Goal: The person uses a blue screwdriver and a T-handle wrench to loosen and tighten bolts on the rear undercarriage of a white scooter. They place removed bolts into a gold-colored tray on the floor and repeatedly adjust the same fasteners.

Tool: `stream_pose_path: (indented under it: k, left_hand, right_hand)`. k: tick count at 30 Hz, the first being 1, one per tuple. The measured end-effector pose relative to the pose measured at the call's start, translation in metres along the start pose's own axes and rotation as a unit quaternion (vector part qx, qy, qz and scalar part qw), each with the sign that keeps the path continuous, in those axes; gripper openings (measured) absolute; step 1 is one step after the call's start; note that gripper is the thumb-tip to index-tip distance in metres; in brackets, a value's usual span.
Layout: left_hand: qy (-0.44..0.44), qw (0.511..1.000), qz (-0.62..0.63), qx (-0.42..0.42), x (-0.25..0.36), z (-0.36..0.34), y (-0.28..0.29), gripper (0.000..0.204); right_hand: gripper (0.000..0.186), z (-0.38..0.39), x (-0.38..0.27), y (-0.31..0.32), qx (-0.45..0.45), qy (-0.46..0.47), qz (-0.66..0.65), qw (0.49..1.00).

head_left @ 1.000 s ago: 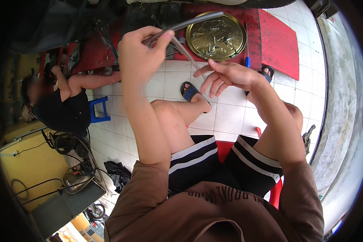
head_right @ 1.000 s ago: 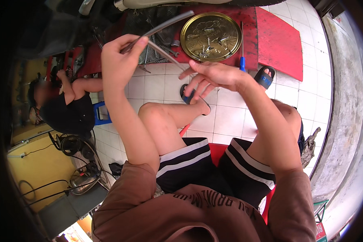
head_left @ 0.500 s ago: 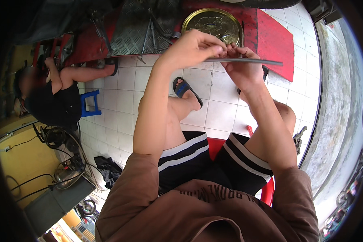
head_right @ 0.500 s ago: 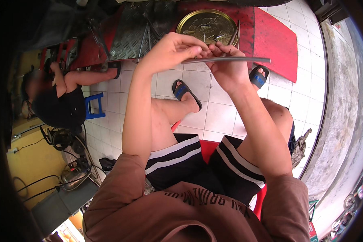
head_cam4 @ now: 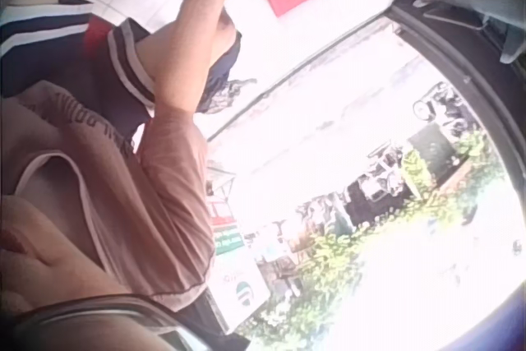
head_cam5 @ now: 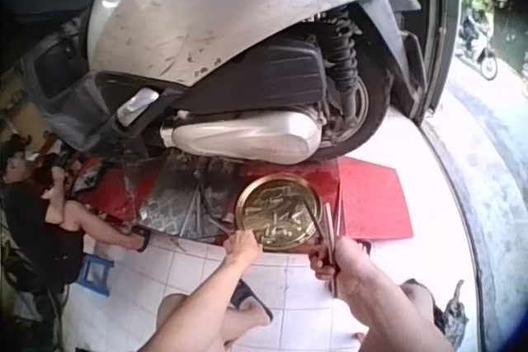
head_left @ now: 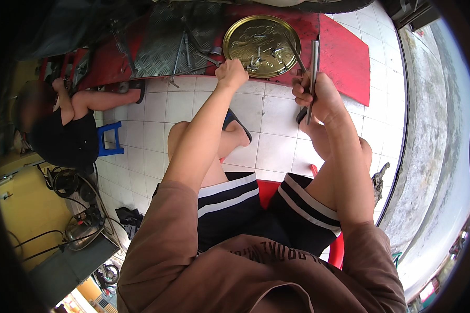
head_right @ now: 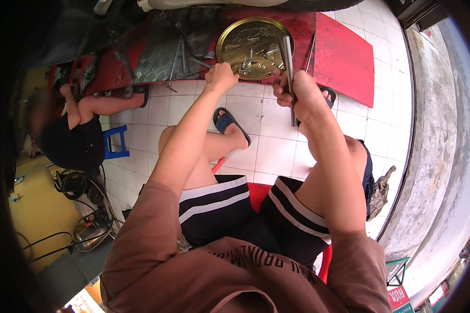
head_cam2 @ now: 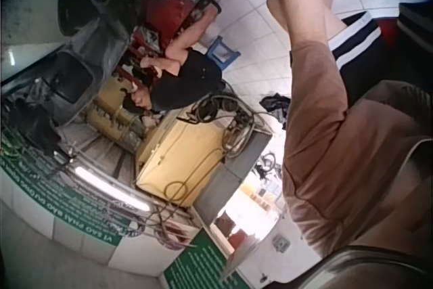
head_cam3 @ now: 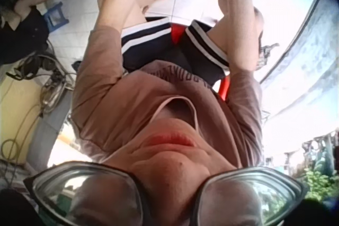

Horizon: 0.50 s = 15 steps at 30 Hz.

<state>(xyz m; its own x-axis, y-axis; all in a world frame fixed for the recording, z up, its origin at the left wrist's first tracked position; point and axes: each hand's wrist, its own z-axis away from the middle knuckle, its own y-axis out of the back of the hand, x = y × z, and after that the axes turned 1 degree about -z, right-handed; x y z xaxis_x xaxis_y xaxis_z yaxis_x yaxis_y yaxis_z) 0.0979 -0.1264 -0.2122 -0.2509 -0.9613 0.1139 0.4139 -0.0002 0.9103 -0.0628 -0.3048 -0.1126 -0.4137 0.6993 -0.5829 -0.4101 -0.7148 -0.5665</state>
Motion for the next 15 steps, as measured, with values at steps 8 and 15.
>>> stream_pose_path:
  k: [8,15]
  left_hand:
    - [0.037,0.999,0.038,0.01,0.008,-0.005,-0.005,0.039]
    - [-0.116,0.973,0.01,0.201,0.029,0.01,-0.024,0.034]
  right_hand:
    - [0.021,-0.007,0.001,0.004,0.036,0.049,0.178,0.982]
    - [0.017,-0.009,0.003,-0.007,0.05,0.064,0.271,0.959]
